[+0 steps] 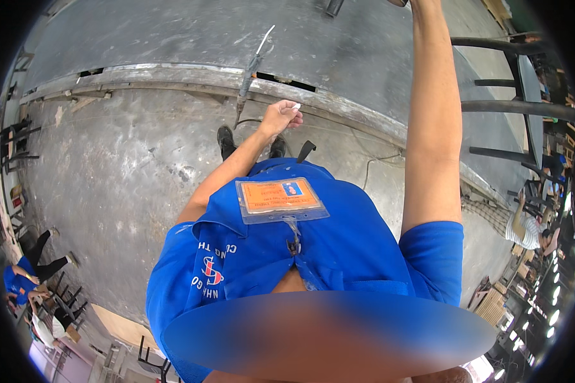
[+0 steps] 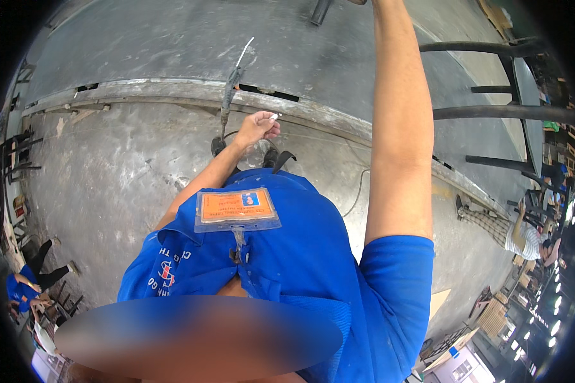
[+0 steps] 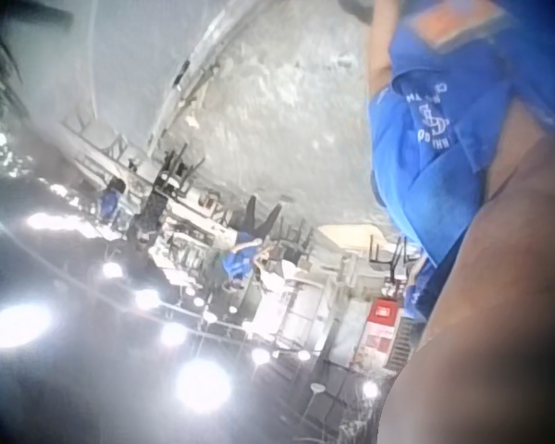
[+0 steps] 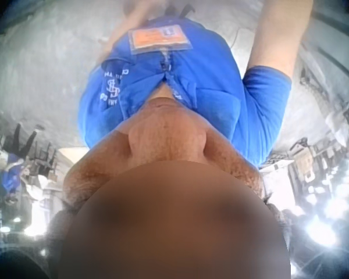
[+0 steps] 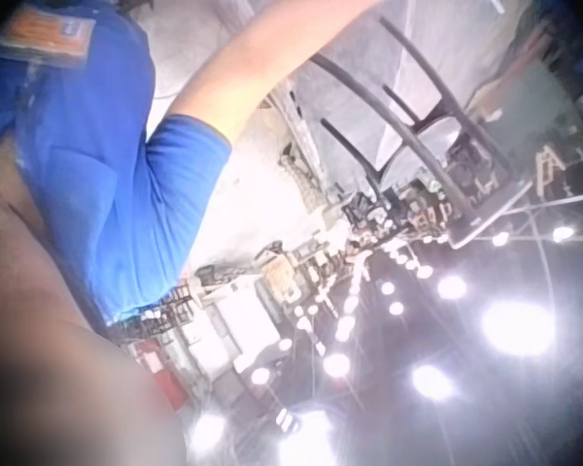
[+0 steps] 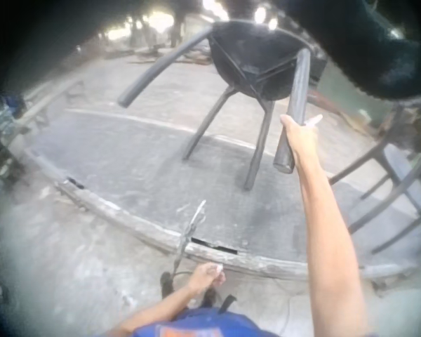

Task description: The person cleans a black chair by first using a handheld blower to remove dust from the seat and legs, then wiping the seat and legs with a white cloth. The chair is rotated and flipped to access all surfaces.

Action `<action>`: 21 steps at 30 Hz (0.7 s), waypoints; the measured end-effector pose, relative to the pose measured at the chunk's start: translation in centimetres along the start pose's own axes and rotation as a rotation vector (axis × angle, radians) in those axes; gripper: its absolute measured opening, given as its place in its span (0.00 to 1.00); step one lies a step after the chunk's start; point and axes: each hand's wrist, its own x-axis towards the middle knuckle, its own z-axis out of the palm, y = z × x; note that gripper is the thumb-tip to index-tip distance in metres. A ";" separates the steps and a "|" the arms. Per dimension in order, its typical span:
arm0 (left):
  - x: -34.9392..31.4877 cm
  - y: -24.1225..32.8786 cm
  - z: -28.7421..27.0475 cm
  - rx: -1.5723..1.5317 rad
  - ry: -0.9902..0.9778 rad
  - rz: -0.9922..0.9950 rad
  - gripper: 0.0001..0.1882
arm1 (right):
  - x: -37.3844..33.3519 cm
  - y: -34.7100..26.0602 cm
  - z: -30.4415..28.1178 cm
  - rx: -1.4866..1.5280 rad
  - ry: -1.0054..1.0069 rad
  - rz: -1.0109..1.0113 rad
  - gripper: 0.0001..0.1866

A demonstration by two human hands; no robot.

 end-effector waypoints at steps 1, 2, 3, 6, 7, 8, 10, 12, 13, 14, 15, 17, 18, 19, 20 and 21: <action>-0.1 -0.2 0.0 0.087 0.051 0.051 0.13 | -0.3 0.0 0.1 -0.004 0.010 -0.016 0.56; -0.2 -0.3 -0.1 0.161 0.088 0.117 0.12 | -0.5 -0.1 0.2 -0.008 0.021 -0.033 0.60; -0.3 -0.3 -0.3 0.244 0.133 0.161 0.11 | -0.9 -0.2 0.0 0.019 -0.014 -0.014 0.59; -0.3 1.1 -1.5 0.339 0.266 0.279 0.10 | -2.8 -0.8 -0.6 0.090 -0.048 -0.026 0.53; -0.2 2.0 -1.9 0.386 0.311 0.357 0.10 | -3.7 -1.2 -0.4 0.103 -0.011 -0.065 0.50; 0.1 3.2 -2.4 0.433 0.358 0.423 0.11 | -4.1 -1.7 -0.3 0.113 0.031 -0.102 0.47; 0.8 6.1 -3.3 0.633 0.449 0.598 0.09 | -4.9 -2.4 -0.7 0.054 -0.035 -0.006 0.36; 2.6 9.7 -4.5 0.684 0.557 0.764 0.09 | -6.0 -2.8 -1.2 0.010 -0.071 0.085 0.28; 3.8 11.4 -5.0 0.704 0.607 0.912 0.09 | -6.2 -2.9 -1.4 -0.005 -0.077 0.127 0.24; 5.3 13.0 -5.4 0.748 0.607 0.923 0.08 | -6.4 -3.2 -1.3 -0.024 -0.083 0.168 0.21; 7.1 14.5 -5.8 0.783 0.607 0.986 0.08 | -6.3 -3.4 -1.1 0.009 -0.098 0.160 0.19; 11.4 16.5 -6.0 0.894 0.501 0.916 0.09 | -6.0 -3.9 -0.6 0.065 -0.127 0.145 0.17; 14.2 17.4 -5.8 0.980 0.459 0.959 0.09 | -6.0 -4.1 -0.4 0.069 -0.107 0.138 0.16; 17.1 18.1 -5.5 1.063 0.417 1.013 0.09 | -6.0 -4.2 -0.3 0.073 -0.087 0.128 0.16; 20.0 18.5 -5.0 1.094 0.369 1.040 0.09 | -5.9 -4.3 -0.1 0.076 -0.068 0.121 0.15; 23.0 19.0 -4.4 1.128 0.321 1.080 0.09 | -5.3 -4.2 0.2 0.077 -0.063 0.168 0.16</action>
